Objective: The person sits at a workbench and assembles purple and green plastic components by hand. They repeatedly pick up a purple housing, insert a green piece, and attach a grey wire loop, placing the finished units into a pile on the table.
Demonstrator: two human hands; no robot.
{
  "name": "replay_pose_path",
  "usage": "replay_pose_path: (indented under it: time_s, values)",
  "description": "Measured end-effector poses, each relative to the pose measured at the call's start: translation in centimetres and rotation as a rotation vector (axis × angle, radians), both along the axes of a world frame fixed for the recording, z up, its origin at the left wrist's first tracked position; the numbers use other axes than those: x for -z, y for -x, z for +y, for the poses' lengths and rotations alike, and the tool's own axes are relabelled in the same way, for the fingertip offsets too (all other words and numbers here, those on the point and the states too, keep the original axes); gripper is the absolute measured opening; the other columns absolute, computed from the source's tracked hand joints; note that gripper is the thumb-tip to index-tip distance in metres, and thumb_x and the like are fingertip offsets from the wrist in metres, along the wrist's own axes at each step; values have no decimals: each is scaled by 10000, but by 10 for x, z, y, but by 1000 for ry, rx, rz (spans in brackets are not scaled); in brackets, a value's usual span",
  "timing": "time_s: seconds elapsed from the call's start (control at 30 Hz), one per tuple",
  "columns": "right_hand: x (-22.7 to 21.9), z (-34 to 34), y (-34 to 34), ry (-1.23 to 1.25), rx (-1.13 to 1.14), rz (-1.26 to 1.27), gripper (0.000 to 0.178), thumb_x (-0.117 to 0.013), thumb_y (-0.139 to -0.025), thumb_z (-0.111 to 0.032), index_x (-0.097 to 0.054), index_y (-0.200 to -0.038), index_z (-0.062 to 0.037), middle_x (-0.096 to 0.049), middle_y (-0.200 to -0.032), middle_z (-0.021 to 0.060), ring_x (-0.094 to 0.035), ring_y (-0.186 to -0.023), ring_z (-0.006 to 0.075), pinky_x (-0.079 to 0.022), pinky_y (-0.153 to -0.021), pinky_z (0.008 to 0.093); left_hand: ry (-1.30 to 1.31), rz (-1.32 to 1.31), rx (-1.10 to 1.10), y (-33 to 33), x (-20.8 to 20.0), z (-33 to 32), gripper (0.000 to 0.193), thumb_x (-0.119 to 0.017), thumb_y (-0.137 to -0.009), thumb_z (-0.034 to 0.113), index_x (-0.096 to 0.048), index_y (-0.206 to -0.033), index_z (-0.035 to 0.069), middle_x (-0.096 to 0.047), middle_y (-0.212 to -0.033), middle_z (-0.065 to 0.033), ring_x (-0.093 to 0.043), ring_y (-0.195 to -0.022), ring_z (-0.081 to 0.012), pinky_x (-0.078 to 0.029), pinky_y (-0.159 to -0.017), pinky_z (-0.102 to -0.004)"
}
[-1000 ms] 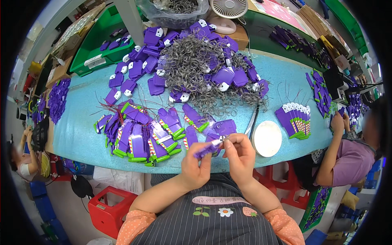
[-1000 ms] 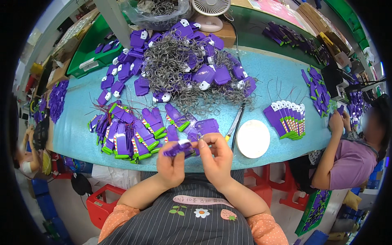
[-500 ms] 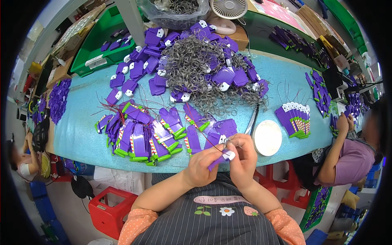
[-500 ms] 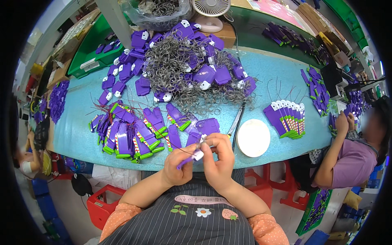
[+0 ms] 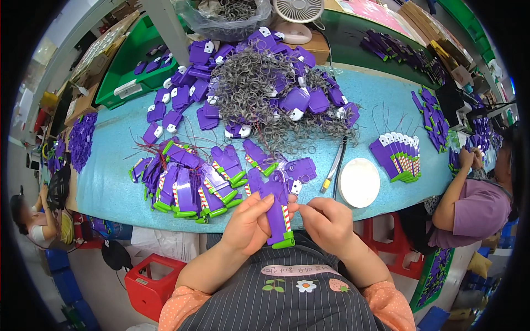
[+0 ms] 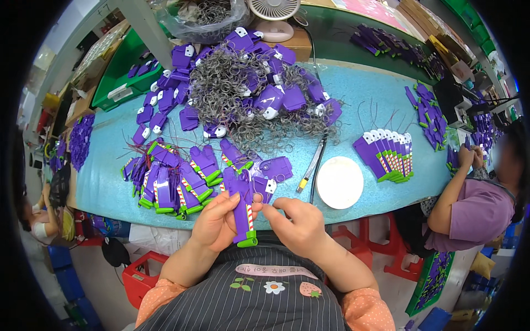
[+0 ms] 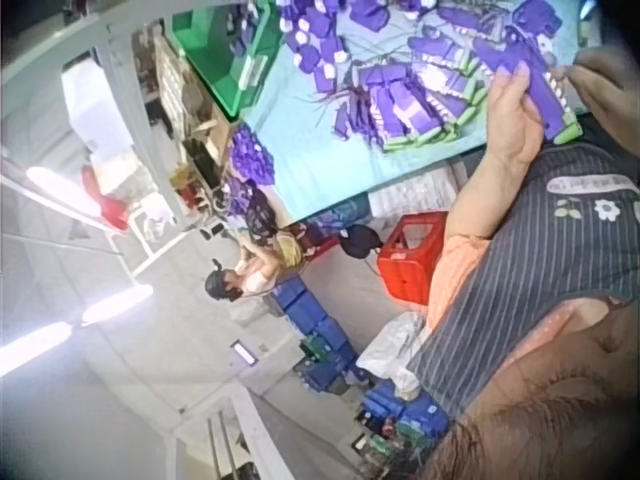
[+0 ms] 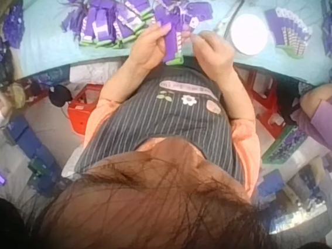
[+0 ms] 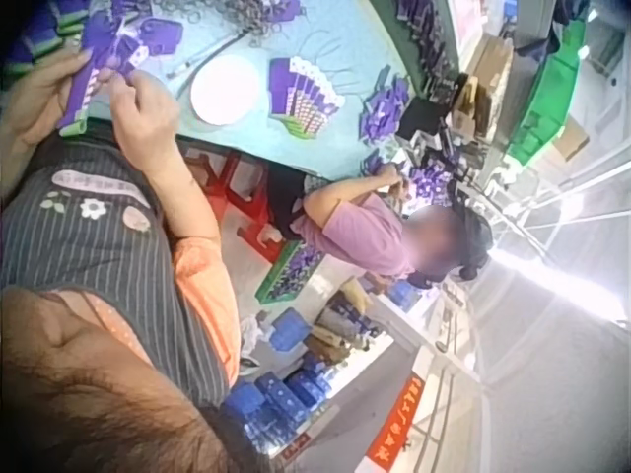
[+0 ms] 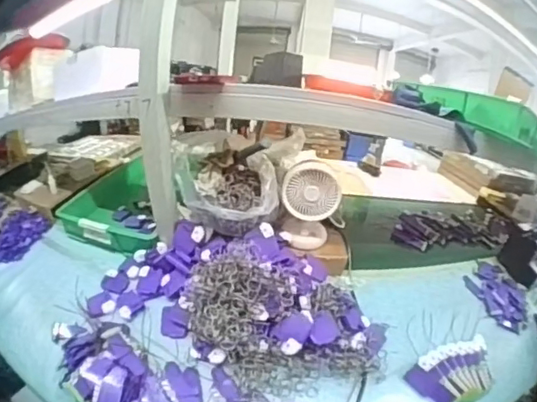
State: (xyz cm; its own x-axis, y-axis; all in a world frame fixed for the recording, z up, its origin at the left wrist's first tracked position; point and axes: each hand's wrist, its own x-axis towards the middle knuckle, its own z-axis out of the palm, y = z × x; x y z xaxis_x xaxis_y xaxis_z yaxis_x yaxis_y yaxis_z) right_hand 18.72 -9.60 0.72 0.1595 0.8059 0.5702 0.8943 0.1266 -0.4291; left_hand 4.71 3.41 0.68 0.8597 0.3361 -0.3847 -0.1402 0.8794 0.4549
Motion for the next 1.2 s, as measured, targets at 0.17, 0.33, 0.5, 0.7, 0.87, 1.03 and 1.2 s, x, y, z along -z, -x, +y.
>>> replay_pose_path:
  time_s: [0.17,0.33,0.5,0.7,0.87,1.03,1.2]
  values:
    - [10,-9,-9,-42,-1,-61,273,-646,-642,-21,-632,-913,-42,-598,-785,60,-579,-613,193,-441,-493,293,47,25,97,3,0,-6,265,-424,-954,127,-454,-1174,-18,-588,-1109,-173,-617,-986,-259,-517,-846,-360]
    - [-28,-42,-33,-35,376,204,126,-604,-720,78,-616,-810,-9,-605,-734,94,-579,-602,210,-438,-521,287,-305,70,-22,20,-13,-13,312,-412,-955,94,-370,-1244,-15,-556,-1157,-207,-606,-1006,-290,-514,-845,-378]
    - [-17,-55,-68,155,616,201,46,-651,-732,17,-617,-758,1,-549,-722,105,-528,-635,230,-393,-567,308,-634,1,-22,29,-3,-20,315,-404,-951,98,-338,-1242,-4,-542,-1159,-232,-599,-1018,-306,-505,-858,-413]
    - [-22,-52,-58,92,682,504,30,-641,-761,8,-614,-761,-5,-520,-721,33,-469,-632,125,-358,-561,259,-474,12,144,23,-10,-17,375,-399,-944,73,-290,-1294,-5,-516,-1202,-237,-571,-1071,-320,-460,-929,-417]
    - [-36,-48,-28,-135,303,968,37,-557,-825,10,-522,-819,-3,-483,-885,58,-437,-776,110,-349,-696,216,-339,-35,223,18,-18,-20,358,-368,-952,28,-308,-1303,-9,-498,-1227,-172,-539,-1114,-251,-433,-940,-357]
    - [-29,-26,8,-45,-1,1154,49,-536,-872,-28,-523,-914,-5,-488,-1096,131,-474,-976,152,-382,-854,291,-459,-94,205,10,-24,-32,336,-355,-950,19,-331,-1281,-31,-512,-1205,-137,-546,-1086,-182,-454,-872,-282]
    - [-26,-20,19,79,-160,1486,43,-487,-903,2,-493,-945,6,-493,-1139,154,-534,-950,169,-434,-842,297,-541,-67,240,19,-22,-30,360,-355,-953,30,-315,-1307,-23,-486,-1235,-147,-545,-1090,-207,-454,-912,-317]
